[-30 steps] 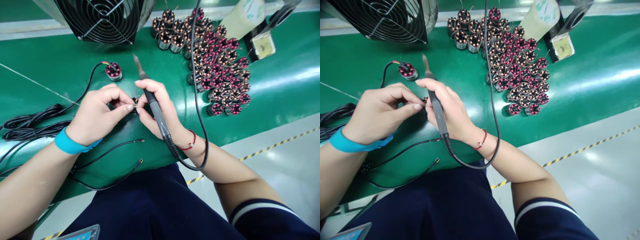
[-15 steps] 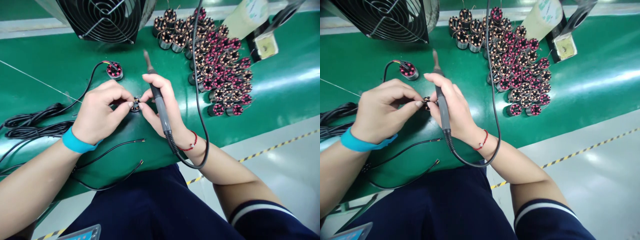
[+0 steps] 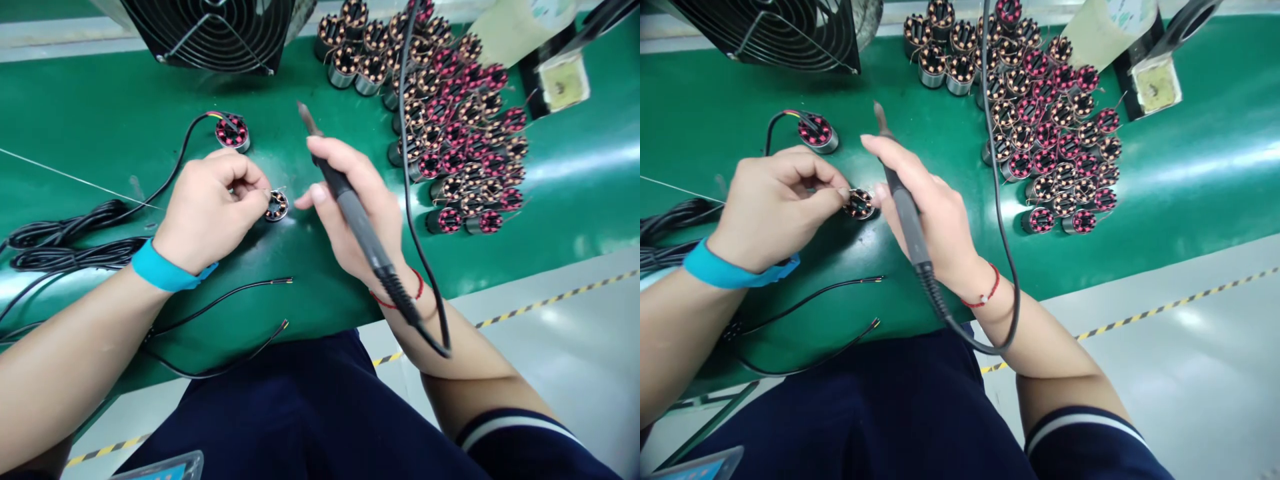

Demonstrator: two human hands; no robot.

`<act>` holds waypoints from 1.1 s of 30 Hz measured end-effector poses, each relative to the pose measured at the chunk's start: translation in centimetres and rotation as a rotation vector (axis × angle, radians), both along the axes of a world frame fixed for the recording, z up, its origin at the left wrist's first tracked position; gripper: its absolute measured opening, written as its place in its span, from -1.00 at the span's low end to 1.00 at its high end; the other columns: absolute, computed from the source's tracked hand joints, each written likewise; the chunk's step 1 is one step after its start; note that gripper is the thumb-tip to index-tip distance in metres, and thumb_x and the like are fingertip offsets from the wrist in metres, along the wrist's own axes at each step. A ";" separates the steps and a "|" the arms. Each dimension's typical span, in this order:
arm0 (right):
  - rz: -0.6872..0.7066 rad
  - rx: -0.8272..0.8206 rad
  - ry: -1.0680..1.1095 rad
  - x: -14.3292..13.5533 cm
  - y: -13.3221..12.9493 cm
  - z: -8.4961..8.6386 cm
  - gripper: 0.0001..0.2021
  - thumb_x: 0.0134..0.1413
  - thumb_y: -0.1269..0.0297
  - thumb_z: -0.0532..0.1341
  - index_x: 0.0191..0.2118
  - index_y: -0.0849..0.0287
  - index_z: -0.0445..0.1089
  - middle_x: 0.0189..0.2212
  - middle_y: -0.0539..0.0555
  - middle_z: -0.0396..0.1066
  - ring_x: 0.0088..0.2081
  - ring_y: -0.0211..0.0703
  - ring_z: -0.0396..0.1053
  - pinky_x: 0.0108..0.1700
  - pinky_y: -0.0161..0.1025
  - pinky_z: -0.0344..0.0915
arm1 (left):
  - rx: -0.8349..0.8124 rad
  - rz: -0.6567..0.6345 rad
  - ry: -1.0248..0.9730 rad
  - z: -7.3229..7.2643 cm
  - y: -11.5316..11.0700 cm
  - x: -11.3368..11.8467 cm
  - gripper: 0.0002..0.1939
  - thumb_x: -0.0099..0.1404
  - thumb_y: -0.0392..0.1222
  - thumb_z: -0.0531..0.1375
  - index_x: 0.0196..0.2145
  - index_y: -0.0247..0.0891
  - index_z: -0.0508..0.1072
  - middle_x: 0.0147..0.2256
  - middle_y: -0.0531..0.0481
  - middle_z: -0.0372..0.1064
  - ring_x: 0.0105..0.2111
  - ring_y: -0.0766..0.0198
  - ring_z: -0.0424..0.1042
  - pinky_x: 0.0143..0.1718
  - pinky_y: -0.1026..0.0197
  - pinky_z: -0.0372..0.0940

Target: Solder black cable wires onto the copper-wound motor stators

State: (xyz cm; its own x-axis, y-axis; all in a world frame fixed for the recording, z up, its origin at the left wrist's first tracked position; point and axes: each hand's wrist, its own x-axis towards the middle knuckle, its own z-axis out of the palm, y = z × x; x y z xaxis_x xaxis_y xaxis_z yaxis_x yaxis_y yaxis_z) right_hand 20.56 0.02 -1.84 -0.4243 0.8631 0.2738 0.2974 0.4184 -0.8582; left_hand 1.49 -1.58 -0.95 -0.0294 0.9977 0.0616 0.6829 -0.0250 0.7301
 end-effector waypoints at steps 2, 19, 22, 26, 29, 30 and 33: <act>-0.032 0.032 0.045 0.7 -0.3 0.2 -0.72 0.29 0.29 0.13 0.09 -0.02 0.32 0.13 -0.03 0.37 -0.20 -0.23 0.51 -0.03 -0.16 0.49 | -0.001 0.003 0.013 -0.1 0.1 0.1 -0.89 0.11 -0.33 0.17 -0.54 -0.21 0.41 -0.49 0.09 0.32 -0.47 0.37 0.26 -0.43 0.26 0.22; -0.165 0.111 0.066 2.3 -2.1 -0.8 -0.83 0.24 0.11 0.15 -0.11 -0.05 0.40 -0.28 0.00 0.48 -0.41 -0.23 0.47 -0.30 -0.17 0.54 | -0.039 0.013 0.029 -0.2 0.3 0.2 -0.89 0.12 -0.37 0.17 -0.53 -0.26 0.42 -0.46 0.05 0.29 -0.41 0.36 0.25 -0.45 0.24 0.20; -0.159 0.094 0.063 2.3 -2.1 -1.0 -0.82 0.23 0.11 0.15 -0.11 -0.05 0.40 -0.28 0.00 0.48 -0.40 -0.23 0.48 -0.29 -0.17 0.54 | -0.028 0.015 0.024 -0.2 0.3 0.2 -0.88 0.11 -0.39 0.17 -0.54 -0.26 0.42 -0.46 0.05 0.31 -0.41 0.36 0.26 -0.45 0.23 0.20; -0.164 0.082 0.064 2.4 -2.2 -1.0 -0.82 0.23 0.10 0.16 -0.09 -0.08 0.40 -0.27 0.00 0.48 -0.35 -0.19 0.50 -0.27 -0.14 0.55 | -0.041 0.025 0.015 -0.2 0.3 0.3 -0.89 0.11 -0.39 0.18 -0.53 -0.26 0.42 -0.44 0.04 0.33 -0.40 0.35 0.27 -0.44 0.22 0.21; -0.167 0.083 0.058 2.3 -2.3 -0.7 -0.81 0.23 0.11 0.16 -0.07 -0.08 0.40 -0.24 0.01 0.48 -0.31 -0.16 0.52 -0.24 -0.13 0.55 | -0.051 0.026 0.017 -0.1 0.3 0.3 -0.89 0.11 -0.37 0.18 -0.54 -0.25 0.41 -0.45 0.04 0.32 -0.40 0.34 0.27 -0.43 0.21 0.22; -0.174 0.090 0.063 2.3 -2.3 -0.5 -0.81 0.24 0.13 0.15 -0.06 -0.10 0.40 -0.23 0.00 0.48 -0.30 -0.16 0.52 -0.21 -0.12 0.56 | -0.048 0.031 0.018 -0.1 0.3 0.3 -0.89 0.11 -0.36 0.18 -0.54 -0.25 0.41 -0.45 0.04 0.32 -0.41 0.34 0.27 -0.42 0.21 0.23; -0.186 0.120 0.086 2.2 -2.2 -0.4 -0.80 0.26 0.20 0.14 -0.04 -0.17 0.39 -0.14 -0.05 0.49 -0.24 -0.15 0.54 -0.12 -0.10 0.55 | -0.057 0.039 0.019 -0.2 0.4 0.3 -0.90 0.11 -0.34 0.18 -0.53 -0.24 0.42 -0.45 0.05 0.32 -0.41 0.35 0.26 -0.42 0.21 0.24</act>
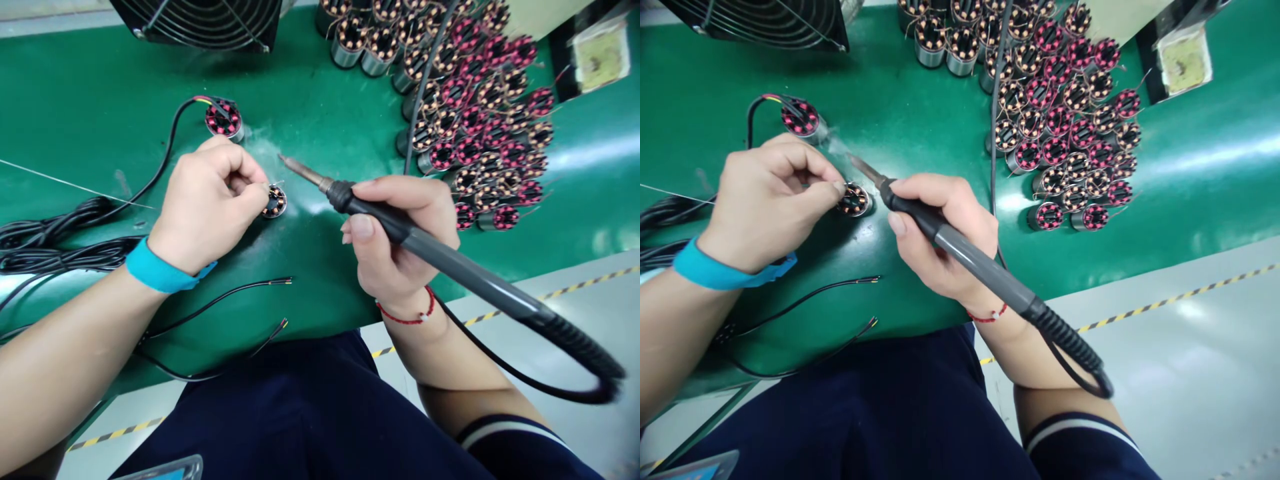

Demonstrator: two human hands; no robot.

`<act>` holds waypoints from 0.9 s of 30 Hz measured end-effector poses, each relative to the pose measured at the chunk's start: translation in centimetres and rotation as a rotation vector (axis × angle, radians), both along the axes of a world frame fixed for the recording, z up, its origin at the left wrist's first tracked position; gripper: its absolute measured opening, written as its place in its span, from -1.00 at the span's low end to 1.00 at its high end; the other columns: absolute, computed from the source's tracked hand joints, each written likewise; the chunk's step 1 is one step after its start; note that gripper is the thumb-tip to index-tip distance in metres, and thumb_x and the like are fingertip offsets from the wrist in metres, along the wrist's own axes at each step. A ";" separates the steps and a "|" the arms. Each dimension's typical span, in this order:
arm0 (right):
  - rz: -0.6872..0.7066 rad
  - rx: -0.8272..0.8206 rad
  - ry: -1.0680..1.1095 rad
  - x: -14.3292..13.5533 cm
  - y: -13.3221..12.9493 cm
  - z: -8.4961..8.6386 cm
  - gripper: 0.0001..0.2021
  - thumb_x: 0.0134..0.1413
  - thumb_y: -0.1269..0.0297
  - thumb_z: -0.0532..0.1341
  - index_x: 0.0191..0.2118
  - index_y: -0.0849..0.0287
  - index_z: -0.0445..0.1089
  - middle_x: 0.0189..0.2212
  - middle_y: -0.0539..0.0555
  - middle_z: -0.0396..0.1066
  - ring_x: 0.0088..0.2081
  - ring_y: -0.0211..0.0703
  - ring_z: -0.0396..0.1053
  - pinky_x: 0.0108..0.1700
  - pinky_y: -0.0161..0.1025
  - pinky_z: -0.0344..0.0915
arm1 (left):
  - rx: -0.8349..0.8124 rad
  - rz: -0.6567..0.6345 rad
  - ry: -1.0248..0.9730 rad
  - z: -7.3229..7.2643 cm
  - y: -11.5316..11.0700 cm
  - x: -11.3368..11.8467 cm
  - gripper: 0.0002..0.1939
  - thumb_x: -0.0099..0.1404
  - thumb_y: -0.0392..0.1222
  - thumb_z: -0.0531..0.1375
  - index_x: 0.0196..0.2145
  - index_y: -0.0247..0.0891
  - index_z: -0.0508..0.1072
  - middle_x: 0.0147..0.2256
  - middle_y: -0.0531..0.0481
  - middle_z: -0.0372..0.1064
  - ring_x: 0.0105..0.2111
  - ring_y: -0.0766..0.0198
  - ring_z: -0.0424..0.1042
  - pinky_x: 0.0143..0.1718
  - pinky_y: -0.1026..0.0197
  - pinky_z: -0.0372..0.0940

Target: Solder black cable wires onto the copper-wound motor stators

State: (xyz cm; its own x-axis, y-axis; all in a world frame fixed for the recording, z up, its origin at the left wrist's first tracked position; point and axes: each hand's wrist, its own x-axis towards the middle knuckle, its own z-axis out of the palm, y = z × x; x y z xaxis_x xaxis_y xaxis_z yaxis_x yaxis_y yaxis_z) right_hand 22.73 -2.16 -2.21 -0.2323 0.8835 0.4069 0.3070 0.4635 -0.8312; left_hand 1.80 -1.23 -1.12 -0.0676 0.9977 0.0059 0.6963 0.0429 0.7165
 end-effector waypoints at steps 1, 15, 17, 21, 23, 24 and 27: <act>0.002 0.003 -0.002 -0.1 0.1 -0.1 -0.79 0.26 0.21 0.14 -0.03 -0.19 0.39 -0.12 -0.06 0.48 -0.22 -0.13 0.54 -0.09 -0.09 0.54 | -0.002 -0.002 0.001 0.0 0.0 0.0 -0.90 0.11 -0.34 0.18 -0.53 -0.24 0.42 -0.45 0.05 0.33 -0.41 0.35 0.26 -0.43 0.22 0.23; 0.362 -0.163 -0.351 -2.9 4.0 1.8 -0.56 0.20 0.46 0.04 0.19 0.10 0.17 -0.13 -0.01 0.42 -0.02 -0.13 0.44 0.06 -0.13 0.36 | -0.001 -0.008 -0.004 -0.1 0.1 -0.2 -0.92 0.10 -0.33 0.17 -0.51 -0.24 0.43 -0.43 0.06 0.34 -0.45 0.35 0.28 -0.39 0.18 0.23; 0.346 -0.180 -0.336 -3.5 4.2 1.2 -0.49 0.12 0.50 0.05 0.20 0.13 0.15 -0.19 -0.01 0.40 -0.07 -0.15 0.42 0.02 -0.17 0.34 | 0.008 0.001 -0.003 -0.2 0.0 -0.2 -0.93 0.09 -0.32 0.17 -0.52 -0.22 0.41 -0.44 0.06 0.33 -0.46 0.34 0.28 -0.40 0.17 0.25; 0.317 -0.253 -0.249 -4.5 4.3 -0.4 -0.44 0.05 0.54 0.06 0.21 0.20 0.13 -0.25 -0.01 0.38 -0.21 -0.23 0.40 -0.08 -0.27 0.34 | 0.018 -0.025 0.009 -0.3 0.0 -0.1 -0.88 0.11 -0.33 0.15 -0.54 -0.17 0.35 -0.47 0.06 0.30 -0.45 0.31 0.29 -0.39 0.16 0.27; 0.323 -0.272 -0.200 -4.7 4.3 -1.1 -0.44 0.04 0.55 0.05 0.20 0.14 0.12 -0.30 -0.06 0.37 -0.26 -0.28 0.39 -0.12 -0.32 0.33 | 0.010 -0.031 0.010 -0.3 0.0 -0.2 -0.87 0.13 -0.33 0.14 -0.53 -0.16 0.34 -0.46 0.06 0.30 -0.46 0.31 0.30 -0.39 0.15 0.27; 0.325 -0.275 -0.180 -4.7 4.3 -1.4 -0.44 0.04 0.56 0.05 0.19 0.11 0.12 -0.32 -0.09 0.36 -0.28 -0.29 0.38 -0.13 -0.34 0.33 | 0.006 -0.025 0.003 -0.3 0.0 -0.2 -0.87 0.13 -0.32 0.14 -0.53 -0.16 0.34 -0.45 0.05 0.31 -0.47 0.30 0.30 -0.40 0.15 0.26; 0.324 -0.281 -0.144 -4.4 4.5 -1.8 -0.47 0.06 0.55 0.04 0.17 0.11 0.12 -0.34 -0.10 0.36 -0.29 -0.30 0.38 -0.13 -0.34 0.33 | -0.033 -0.041 -0.053 -0.2 -0.2 -0.7 -0.94 0.15 -0.29 0.18 -0.45 -0.16 0.37 -0.43 0.06 0.32 -0.50 0.31 0.28 -0.45 0.16 0.23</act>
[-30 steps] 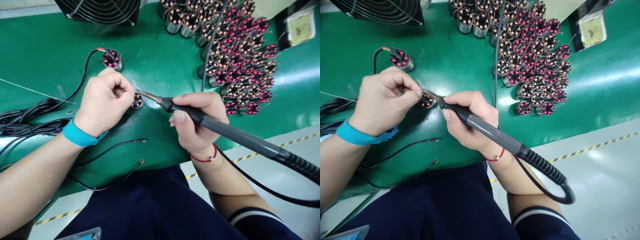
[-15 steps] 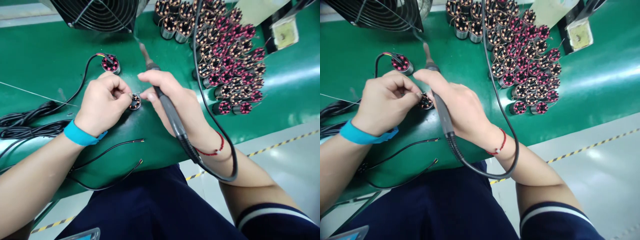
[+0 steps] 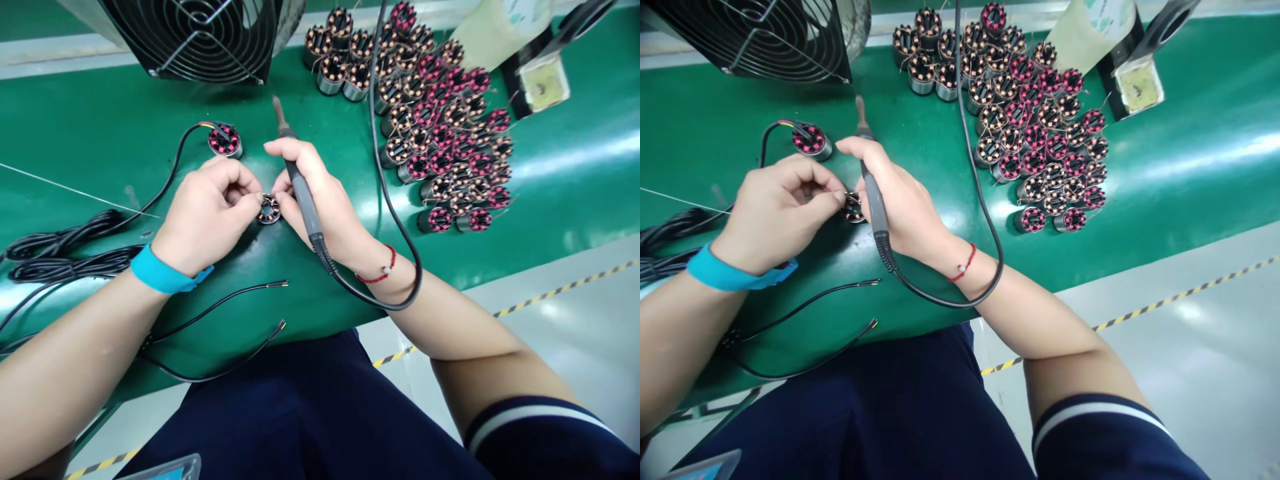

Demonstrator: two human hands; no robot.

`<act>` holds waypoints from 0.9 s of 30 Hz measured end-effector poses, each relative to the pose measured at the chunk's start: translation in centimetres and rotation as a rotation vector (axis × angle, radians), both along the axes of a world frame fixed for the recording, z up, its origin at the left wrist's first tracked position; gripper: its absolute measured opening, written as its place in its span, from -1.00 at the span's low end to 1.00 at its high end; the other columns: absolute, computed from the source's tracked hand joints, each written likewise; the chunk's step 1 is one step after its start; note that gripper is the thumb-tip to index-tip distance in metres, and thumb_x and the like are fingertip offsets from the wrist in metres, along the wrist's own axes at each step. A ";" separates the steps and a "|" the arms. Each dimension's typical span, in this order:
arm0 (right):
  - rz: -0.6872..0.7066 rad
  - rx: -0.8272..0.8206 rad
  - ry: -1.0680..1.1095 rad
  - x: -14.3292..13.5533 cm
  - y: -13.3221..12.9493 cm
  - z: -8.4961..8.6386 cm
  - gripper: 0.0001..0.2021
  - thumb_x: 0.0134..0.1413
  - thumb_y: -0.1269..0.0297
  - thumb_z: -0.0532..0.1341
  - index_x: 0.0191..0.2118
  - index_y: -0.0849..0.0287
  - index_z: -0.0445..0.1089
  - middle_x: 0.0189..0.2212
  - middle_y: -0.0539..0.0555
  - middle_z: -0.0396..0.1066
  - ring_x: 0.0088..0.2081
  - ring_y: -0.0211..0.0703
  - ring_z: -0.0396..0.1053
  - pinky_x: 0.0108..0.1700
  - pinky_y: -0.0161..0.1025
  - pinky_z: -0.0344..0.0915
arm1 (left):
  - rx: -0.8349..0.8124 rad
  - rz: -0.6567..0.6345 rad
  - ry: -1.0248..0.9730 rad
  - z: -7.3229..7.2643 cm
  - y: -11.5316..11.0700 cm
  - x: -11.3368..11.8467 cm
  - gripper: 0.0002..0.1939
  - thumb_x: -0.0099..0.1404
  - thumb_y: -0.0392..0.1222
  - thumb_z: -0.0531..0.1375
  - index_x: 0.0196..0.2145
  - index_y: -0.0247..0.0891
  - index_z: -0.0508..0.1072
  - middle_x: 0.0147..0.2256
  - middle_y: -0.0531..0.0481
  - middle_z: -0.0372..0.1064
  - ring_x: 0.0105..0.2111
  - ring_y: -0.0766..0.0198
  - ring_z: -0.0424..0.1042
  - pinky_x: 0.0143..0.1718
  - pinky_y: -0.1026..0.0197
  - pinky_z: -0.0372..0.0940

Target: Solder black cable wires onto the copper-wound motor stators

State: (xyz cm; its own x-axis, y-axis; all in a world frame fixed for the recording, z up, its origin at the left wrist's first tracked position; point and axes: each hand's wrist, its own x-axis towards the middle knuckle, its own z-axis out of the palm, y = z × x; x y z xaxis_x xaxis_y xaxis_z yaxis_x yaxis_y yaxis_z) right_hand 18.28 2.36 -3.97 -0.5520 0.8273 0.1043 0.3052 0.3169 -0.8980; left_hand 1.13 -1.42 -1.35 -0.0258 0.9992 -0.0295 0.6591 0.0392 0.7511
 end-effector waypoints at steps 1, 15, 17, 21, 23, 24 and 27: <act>0.006 -0.002 0.005 0.2 0.1 0.0 -0.49 0.08 0.52 0.05 0.17 0.12 0.11 -0.33 -0.08 0.36 -0.27 -0.30 0.39 -0.12 -0.34 0.34 | -0.019 -0.022 -0.014 0.0 -0.1 -0.2 -0.95 0.14 -0.28 0.20 -0.40 -0.16 0.38 -0.43 0.06 0.32 -0.51 0.32 0.27 -0.46 0.17 0.22; -0.058 0.040 0.148 0.8 0.0 -0.3 -0.52 0.09 0.54 0.12 0.15 0.22 0.12 -0.35 -0.09 0.34 -0.32 -0.32 0.35 -0.13 -0.31 0.33 | 0.175 -0.119 0.160 1.3 -0.8 -0.9 -0.91 0.25 -0.24 0.25 -0.40 -0.21 0.56 -0.48 0.10 0.32 -0.47 0.38 0.27 -0.42 0.28 0.19; -0.069 0.038 0.157 0.8 0.0 -0.1 -0.54 0.09 0.55 0.12 0.14 0.23 0.14 -0.37 -0.10 0.33 -0.34 -0.33 0.35 -0.14 -0.32 0.32 | 0.152 -0.120 0.160 1.3 -1.0 -0.9 -0.90 0.25 -0.22 0.26 -0.39 -0.20 0.60 -0.51 0.11 0.34 -0.50 0.39 0.27 -0.43 0.29 0.20; -0.047 0.033 0.140 0.7 -0.2 0.0 -0.53 0.09 0.55 0.12 0.14 0.24 0.16 -0.36 -0.08 0.33 -0.33 -0.32 0.36 -0.14 -0.32 0.33 | 0.028 -0.095 0.089 1.0 -1.3 -0.7 -0.88 0.25 -0.19 0.27 -0.37 -0.18 0.64 -0.47 0.11 0.51 -0.49 0.37 0.39 -0.41 0.32 0.28; -0.034 0.036 0.124 0.7 -0.3 0.0 -0.50 0.07 0.56 0.11 0.16 0.25 0.16 -0.33 -0.06 0.34 -0.29 -0.31 0.37 -0.12 -0.31 0.34 | -0.033 -0.093 0.043 0.8 -1.2 -0.6 -0.87 0.24 -0.17 0.27 -0.36 -0.20 0.64 -0.43 0.09 0.55 -0.45 0.33 0.45 -0.39 0.33 0.31; -0.024 0.041 0.111 0.7 -0.3 0.0 -0.48 0.06 0.57 0.10 0.17 0.26 0.16 -0.31 -0.05 0.34 -0.26 -0.30 0.38 -0.10 -0.30 0.35 | -0.058 -0.096 0.028 0.8 -1.2 -0.6 -0.86 0.23 -0.16 0.26 -0.36 -0.21 0.64 -0.42 0.08 0.56 -0.44 0.32 0.46 -0.39 0.32 0.31; 0.032 0.080 0.063 0.8 -0.5 -0.1 -0.42 0.01 0.59 0.07 0.21 0.26 0.12 -0.20 0.01 0.36 -0.15 -0.27 0.40 -0.02 -0.26 0.36 | -0.082 -0.104 0.001 0.7 -0.8 -0.8 -0.83 0.21 -0.14 0.24 -0.35 -0.24 0.62 -0.45 0.09 0.53 -0.49 0.35 0.40 -0.43 0.32 0.27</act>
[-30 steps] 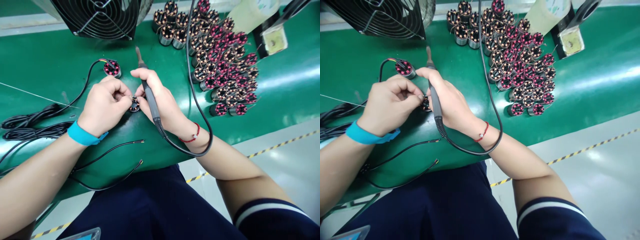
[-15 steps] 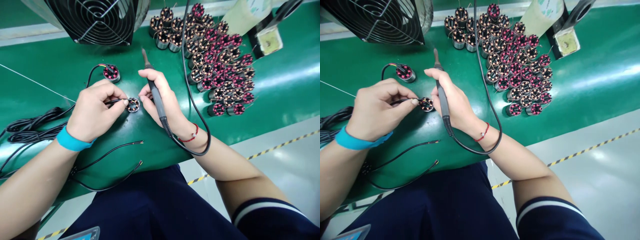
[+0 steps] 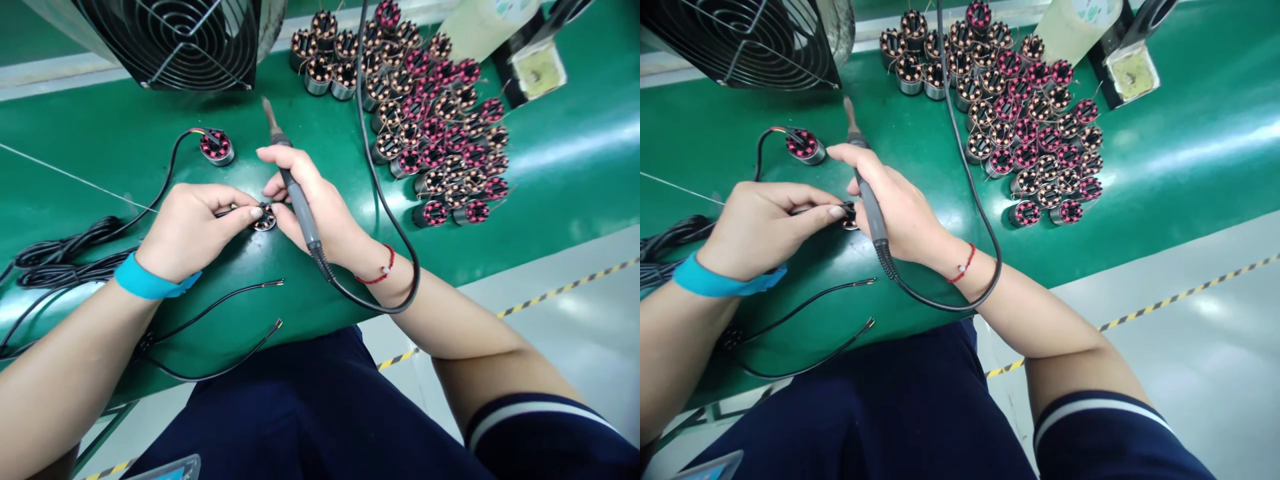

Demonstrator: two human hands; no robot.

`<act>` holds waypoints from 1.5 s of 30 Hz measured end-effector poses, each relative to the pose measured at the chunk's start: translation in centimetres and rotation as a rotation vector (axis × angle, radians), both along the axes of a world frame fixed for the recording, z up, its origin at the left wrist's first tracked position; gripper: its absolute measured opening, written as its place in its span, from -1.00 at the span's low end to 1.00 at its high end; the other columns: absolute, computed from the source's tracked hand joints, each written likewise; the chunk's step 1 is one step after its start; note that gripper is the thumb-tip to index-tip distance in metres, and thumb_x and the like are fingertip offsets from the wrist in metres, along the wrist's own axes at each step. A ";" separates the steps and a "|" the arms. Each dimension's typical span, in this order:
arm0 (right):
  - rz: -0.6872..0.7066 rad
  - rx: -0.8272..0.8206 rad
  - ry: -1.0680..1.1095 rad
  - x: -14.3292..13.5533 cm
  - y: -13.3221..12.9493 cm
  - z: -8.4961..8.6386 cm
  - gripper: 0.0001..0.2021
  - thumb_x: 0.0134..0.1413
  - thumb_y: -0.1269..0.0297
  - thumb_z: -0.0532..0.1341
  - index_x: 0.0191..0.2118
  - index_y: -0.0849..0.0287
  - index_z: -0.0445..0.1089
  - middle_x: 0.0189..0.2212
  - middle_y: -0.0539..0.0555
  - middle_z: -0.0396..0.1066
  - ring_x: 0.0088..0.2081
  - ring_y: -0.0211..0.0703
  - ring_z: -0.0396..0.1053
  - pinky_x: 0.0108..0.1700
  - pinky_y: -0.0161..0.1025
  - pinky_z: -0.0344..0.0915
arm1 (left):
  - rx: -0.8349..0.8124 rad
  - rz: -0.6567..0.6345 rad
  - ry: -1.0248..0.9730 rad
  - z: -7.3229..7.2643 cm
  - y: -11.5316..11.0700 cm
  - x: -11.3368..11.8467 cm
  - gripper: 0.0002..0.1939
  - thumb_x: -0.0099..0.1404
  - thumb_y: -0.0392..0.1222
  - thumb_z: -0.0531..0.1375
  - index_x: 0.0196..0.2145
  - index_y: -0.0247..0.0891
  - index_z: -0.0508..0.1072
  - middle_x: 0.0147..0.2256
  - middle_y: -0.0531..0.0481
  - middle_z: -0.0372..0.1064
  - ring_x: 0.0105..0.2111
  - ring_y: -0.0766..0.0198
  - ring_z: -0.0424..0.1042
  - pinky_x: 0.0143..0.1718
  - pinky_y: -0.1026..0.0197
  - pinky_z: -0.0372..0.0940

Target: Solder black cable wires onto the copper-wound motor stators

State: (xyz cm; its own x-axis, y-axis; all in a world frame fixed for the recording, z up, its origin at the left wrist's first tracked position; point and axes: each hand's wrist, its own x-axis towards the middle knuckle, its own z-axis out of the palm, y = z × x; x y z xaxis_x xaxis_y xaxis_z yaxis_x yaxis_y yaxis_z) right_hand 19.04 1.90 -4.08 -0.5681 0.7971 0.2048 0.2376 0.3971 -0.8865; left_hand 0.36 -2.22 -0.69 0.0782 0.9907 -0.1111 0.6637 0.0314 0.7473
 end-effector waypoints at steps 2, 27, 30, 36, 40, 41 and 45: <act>0.064 0.042 -0.021 0.0 -0.1 0.0 -0.37 -0.02 0.60 0.05 0.23 0.24 0.07 -0.08 0.03 0.36 -0.05 -0.25 0.38 0.06 -0.23 0.33 | -0.010 -0.003 -0.003 0.0 0.3 -0.2 -0.80 0.20 -0.13 0.21 -0.35 -0.28 0.59 -0.49 0.09 0.48 -0.54 0.39 0.32 -0.48 0.34 0.20; -0.093 0.574 -0.390 -0.6 -1.4 -0.2 -0.64 0.38 0.14 -0.04 0.22 0.04 0.07 -0.15 0.03 0.27 -0.05 -0.11 0.31 0.09 0.00 0.30 | -0.203 0.311 -0.510 0.7 0.0 -0.7 -0.90 0.02 -0.22 0.31 -0.59 -0.26 0.51 -0.69 0.18 0.11 -0.69 0.55 -0.01 -0.69 0.43 -0.11; -0.098 0.550 -0.363 -0.8 -1.5 -0.3 -0.64 0.35 0.18 0.03 0.20 0.05 0.08 -0.16 0.03 0.29 -0.08 -0.12 0.33 0.05 -0.04 0.32 | -0.164 0.318 -0.468 0.3 -0.1 -0.6 -0.91 0.02 -0.20 0.34 -0.55 -0.26 0.55 -0.67 0.18 0.20 -0.67 0.55 0.04 -0.65 0.42 -0.05; -0.032 0.311 -0.169 -1.1 -1.2 -0.7 -0.45 0.18 0.29 0.22 0.22 0.12 0.01 -0.01 0.08 0.35 0.00 -0.13 0.36 0.07 -0.14 0.34 | -0.090 0.185 -0.213 0.9 0.4 -1.3 -0.86 0.16 -0.16 0.24 -0.42 -0.28 0.54 -0.53 0.11 0.37 -0.56 0.46 0.21 -0.47 0.33 0.17; -0.036 0.243 -0.142 -0.6 -0.6 -0.5 -0.41 0.10 0.32 0.26 0.21 0.16 0.06 0.07 0.15 0.34 0.09 -0.01 0.32 0.15 -0.03 0.29 | 0.064 0.159 0.114 0.6 1.0 -2.6 -0.82 0.19 -0.13 0.19 -0.32 -0.24 0.53 -0.47 0.07 0.34 -0.56 0.40 0.21 -0.45 0.27 0.22; -0.045 0.250 -0.138 -0.4 -0.4 -0.4 -0.43 0.11 0.33 0.24 0.21 0.15 0.07 0.08 0.16 0.34 0.11 0.01 0.30 0.16 0.00 0.27 | 0.127 0.172 0.182 0.3 1.1 -2.9 -0.80 0.19 -0.13 0.17 -0.28 -0.23 0.52 -0.41 0.05 0.34 -0.53 0.38 0.25 -0.39 0.25 0.27; -0.083 0.249 -0.078 0.7 0.0 0.3 -0.50 0.13 0.34 0.20 0.19 0.14 0.12 0.07 0.16 0.36 0.09 0.01 0.32 0.17 0.02 0.27 | 0.303 0.228 0.354 -0.6 2.3 -3.9 -0.51 0.17 -0.21 0.15 0.08 -0.33 0.36 -0.02 -0.18 0.32 -0.15 0.13 0.43 -0.04 0.06 0.35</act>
State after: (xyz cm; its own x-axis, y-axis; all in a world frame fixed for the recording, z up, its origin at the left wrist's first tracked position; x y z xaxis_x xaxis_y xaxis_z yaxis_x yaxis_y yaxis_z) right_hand 19.75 1.93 -3.82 -0.5245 0.7724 0.3581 0.3424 0.5765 -0.7419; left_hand -3.54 0.11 -1.30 -0.1338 0.9701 0.2024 0.8792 0.0219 0.4760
